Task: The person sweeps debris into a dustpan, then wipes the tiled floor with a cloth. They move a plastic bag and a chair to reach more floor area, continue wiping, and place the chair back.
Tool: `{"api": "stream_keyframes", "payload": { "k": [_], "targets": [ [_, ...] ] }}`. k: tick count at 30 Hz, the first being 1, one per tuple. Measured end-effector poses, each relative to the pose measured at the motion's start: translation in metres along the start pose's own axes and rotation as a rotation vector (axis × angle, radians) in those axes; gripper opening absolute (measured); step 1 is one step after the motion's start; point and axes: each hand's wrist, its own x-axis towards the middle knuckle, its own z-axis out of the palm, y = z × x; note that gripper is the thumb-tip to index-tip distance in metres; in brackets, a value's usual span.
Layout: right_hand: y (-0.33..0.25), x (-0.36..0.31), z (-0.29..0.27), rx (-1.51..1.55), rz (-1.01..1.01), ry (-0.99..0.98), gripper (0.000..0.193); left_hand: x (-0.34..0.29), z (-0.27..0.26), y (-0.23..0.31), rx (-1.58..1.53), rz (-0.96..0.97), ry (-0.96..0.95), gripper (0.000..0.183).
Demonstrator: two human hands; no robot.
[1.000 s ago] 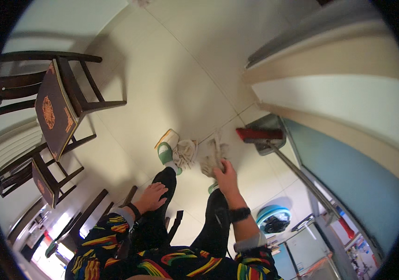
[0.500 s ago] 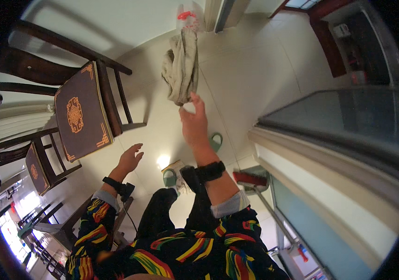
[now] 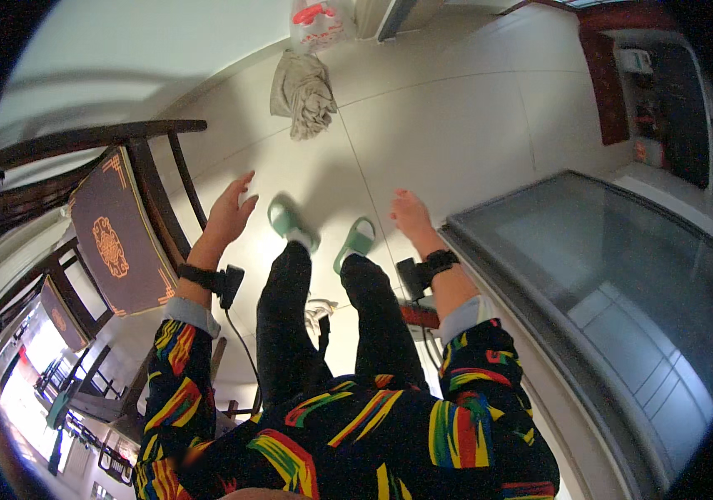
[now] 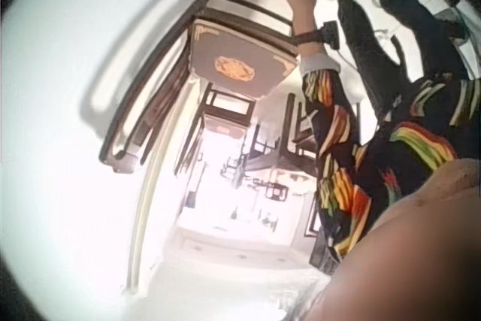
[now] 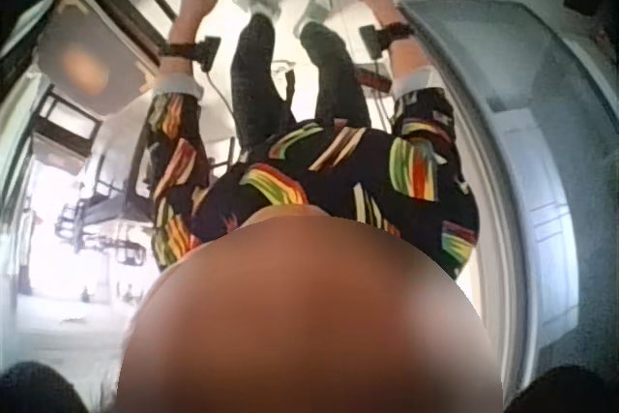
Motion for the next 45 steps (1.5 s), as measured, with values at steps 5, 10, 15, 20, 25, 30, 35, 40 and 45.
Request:
{"api": "stream_keyframes", "payload": {
  "k": [5, 10, 15, 20, 25, 30, 35, 40, 45],
  "targets": [
    [-0.035, 0.060, 0.010, -0.023, 0.076, 0.067, 0.036, 0.121, -0.026, 0.001, 0.043, 0.069, 0.062, 0.053],
    [-0.033, 0.139, 0.062, -0.048, 0.024, -0.084, 0.033, 0.248, -0.024, 0.003, 0.170, 0.264, 0.184, 0.056],
    [-0.032, 0.236, 0.119, -0.583, -0.345, -0.103, 0.040, 0.361, -0.011, -0.001, 0.297, 0.434, 0.363, 0.056],
    [-0.048, 0.319, 0.165, -0.710, -0.593, -0.158, 0.047, 0.436, 0.038, -0.057, -0.132, 0.085, 0.437, 0.080],
    [-0.053, 0.389, 0.214, -0.956, -0.903, -0.154, 0.056, 0.487, 0.095, -0.107, -0.334, 0.195, 0.402, 0.078],
    [-0.028, 0.445, 0.214, -1.273, -0.853, -0.133, 0.063, 0.529, 0.138, -0.119, -0.194, 0.312, 0.591, 0.071],
    [-0.022, 0.471, 0.175, -1.167, -1.056, -0.156, 0.028, 0.554, 0.166, -0.096, -0.385, 0.305, 0.919, 0.070],
    [-0.056, 0.487, 0.102, -1.068, -0.733, -0.040, 0.032, 0.556, 0.140, -0.081, -0.452, 0.214, 0.723, 0.051],
    [-0.091, 0.505, 0.048, -0.774, -0.515, 0.257, 0.060, 0.557, 0.121, -0.085, -0.405, 0.218, 0.455, 0.043]
  ]
}}
